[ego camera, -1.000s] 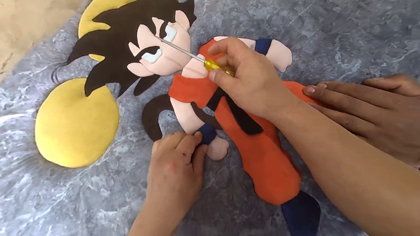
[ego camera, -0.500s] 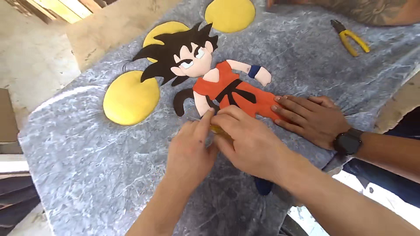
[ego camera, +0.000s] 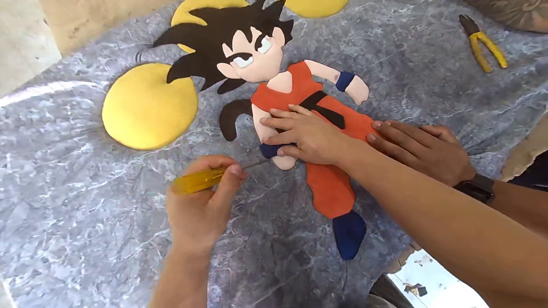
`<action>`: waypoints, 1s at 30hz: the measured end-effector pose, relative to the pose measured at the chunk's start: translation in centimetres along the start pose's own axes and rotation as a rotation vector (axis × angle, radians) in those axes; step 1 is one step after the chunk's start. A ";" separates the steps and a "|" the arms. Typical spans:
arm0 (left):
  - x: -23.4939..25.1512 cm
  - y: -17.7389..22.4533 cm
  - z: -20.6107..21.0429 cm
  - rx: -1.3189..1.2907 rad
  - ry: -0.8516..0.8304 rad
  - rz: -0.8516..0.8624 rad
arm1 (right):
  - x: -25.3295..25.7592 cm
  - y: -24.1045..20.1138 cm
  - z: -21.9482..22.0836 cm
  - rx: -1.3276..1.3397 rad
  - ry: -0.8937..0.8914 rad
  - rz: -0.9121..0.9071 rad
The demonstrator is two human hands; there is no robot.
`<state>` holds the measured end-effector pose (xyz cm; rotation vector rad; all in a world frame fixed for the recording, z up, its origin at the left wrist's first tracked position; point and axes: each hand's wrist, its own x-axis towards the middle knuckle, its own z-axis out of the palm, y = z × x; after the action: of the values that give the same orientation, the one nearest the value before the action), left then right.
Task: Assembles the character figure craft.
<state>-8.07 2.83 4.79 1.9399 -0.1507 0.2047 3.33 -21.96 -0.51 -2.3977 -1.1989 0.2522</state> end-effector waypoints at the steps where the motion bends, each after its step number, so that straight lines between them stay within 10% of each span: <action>1: -0.1 0.0 0.2 0.069 -0.010 0.012 | 0.0 0.1 0.1 -0.001 0.005 -0.003; 12: -3.4 0.6 2.5 0.533 -0.239 0.408 | 0.2 0.2 -0.4 -0.034 -0.077 -0.040; 30: -2.1 2.9 7.5 0.692 0.026 0.103 | 0.0 0.2 -0.1 -0.102 -0.052 -0.045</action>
<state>-10.14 -5.21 4.23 2.6175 -0.1773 0.3873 3.44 -22.11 -0.51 -2.4611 -1.3172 0.2460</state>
